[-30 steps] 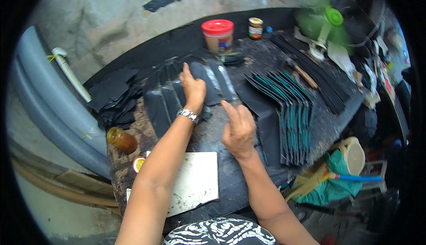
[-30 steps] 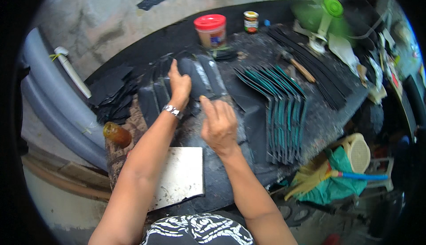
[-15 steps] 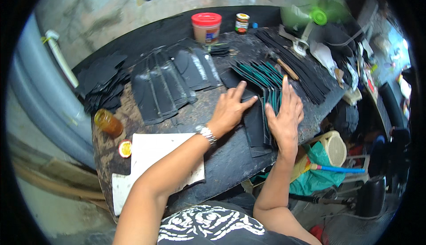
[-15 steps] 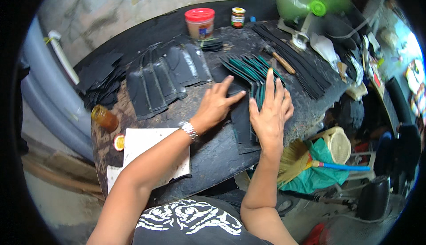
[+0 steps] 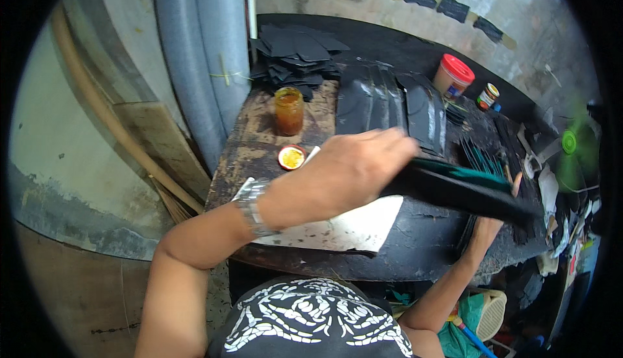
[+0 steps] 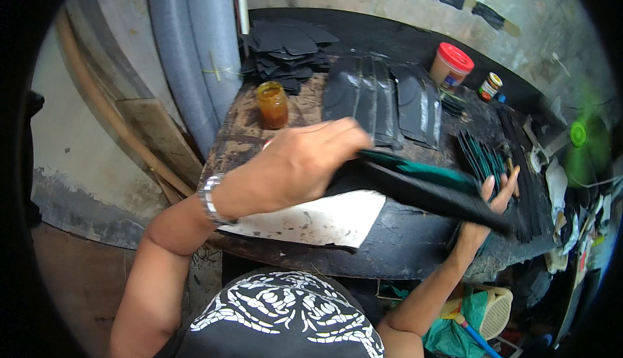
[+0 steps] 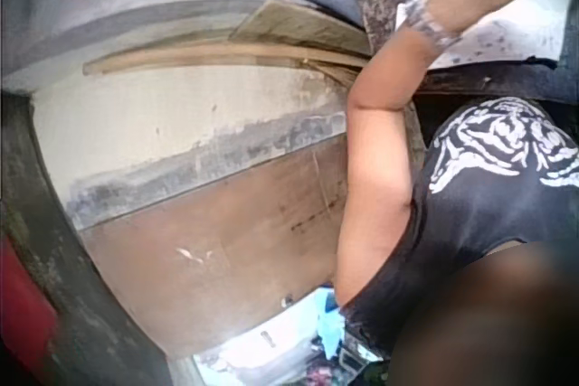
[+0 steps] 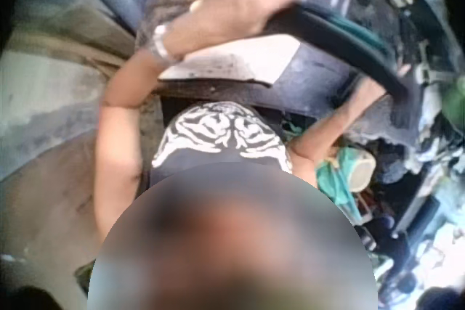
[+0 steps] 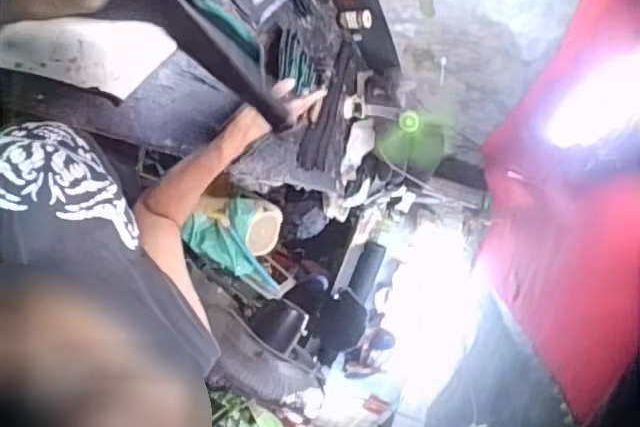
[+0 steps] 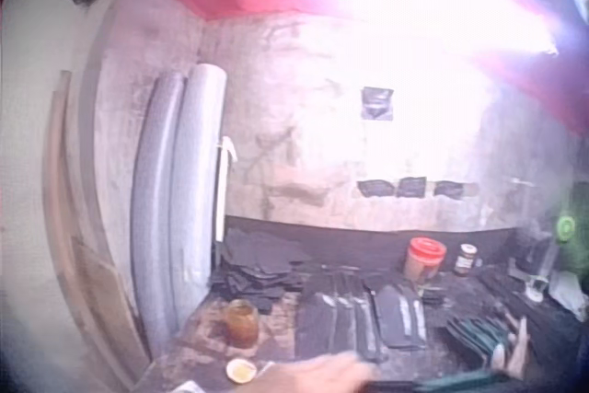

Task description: The person repeatedly applies a yellowish adhesive from a small jar onto the edges of black leather pieces using a small brush. They work on multiple pieces one at a time, spreading the glue along seams and edges, then placing each treated piece on the table.

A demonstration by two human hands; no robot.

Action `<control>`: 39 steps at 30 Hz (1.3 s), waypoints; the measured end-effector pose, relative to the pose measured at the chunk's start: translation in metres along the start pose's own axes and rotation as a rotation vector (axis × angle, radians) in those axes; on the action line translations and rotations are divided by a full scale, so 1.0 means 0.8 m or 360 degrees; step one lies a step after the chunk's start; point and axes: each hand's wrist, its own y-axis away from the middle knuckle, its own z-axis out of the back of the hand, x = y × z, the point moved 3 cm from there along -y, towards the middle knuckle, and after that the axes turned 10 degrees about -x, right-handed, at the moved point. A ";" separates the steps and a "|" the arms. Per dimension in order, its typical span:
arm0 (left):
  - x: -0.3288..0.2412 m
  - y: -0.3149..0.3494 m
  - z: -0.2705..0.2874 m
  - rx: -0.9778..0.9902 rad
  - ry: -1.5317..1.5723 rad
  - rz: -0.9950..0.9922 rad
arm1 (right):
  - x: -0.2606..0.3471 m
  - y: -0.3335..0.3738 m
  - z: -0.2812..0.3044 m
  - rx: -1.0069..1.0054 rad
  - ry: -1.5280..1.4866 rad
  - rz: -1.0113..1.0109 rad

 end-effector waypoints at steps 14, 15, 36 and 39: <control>0.035 0.150 0.058 0.0441 -0.0145 0.0453 | 0.303 0.083 -0.367 0.1635 0.0059 0.0754; 0.022 0.139 0.073 0.0437 0.0084 0.0523 | 0.310 0.093 -0.378 0.1615 0.0104 0.0760; -0.055 0.131 0.152 -0.0211 0.0499 0.0746 | 0.280 0.046 -0.185 0.1141 -0.0752 0.0458; 0.011 0.153 0.068 0.0518 0.0061 0.0877 | 0.239 0.042 -0.137 0.0927 -0.0773 0.0281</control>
